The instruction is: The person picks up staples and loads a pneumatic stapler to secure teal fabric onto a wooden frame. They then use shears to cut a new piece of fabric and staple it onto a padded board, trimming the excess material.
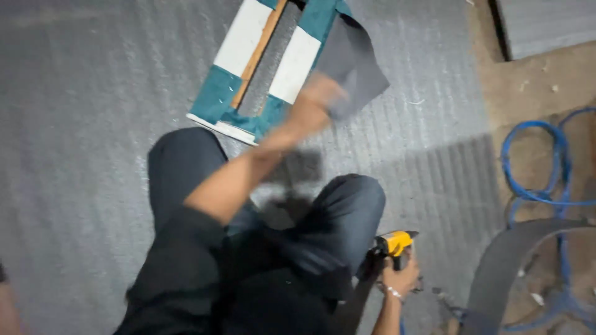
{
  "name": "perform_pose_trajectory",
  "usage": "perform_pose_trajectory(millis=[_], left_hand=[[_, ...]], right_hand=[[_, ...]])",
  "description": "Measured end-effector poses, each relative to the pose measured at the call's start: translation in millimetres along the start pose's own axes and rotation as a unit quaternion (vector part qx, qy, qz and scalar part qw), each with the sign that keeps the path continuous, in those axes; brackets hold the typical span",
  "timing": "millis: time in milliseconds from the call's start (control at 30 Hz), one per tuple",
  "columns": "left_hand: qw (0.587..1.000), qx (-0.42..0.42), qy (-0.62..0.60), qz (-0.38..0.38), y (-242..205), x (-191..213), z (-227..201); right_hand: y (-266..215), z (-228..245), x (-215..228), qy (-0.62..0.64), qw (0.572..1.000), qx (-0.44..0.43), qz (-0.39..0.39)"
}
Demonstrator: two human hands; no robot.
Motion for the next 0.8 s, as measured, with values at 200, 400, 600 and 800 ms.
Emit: perform_pose_trajectory(millis=[200, 400, 600, 800], left_hand=[[0.854, 0.386, 0.022, -0.349, -251, 122, 199], [0.858, 0.431, 0.0, -0.278, -238, 151, 172], [0.865, 0.502, -0.012, -0.014, -144, 77, 144], [0.877, 0.431, -0.102, -0.187, -145, -16, 101]], right_hand=[[27, 153, 43, 0.116, 0.98, 0.152, -0.052], [49, 341, 9, 0.275, 0.921, 0.271, 0.052], [147, 447, -145, 0.414, 0.85, 0.104, 0.309], [219, 525, -62, 0.048, 0.95, 0.13, 0.281]])
Point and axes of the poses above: each hand's wrist, its own y-axis towards the middle knuckle, its own x-axis out of the back of the hand, z = x × y, the point moved 2 cm from there along y, towards the middle knuckle, and after that the axes turned 13 degrees about z, right-handed, at the moved point
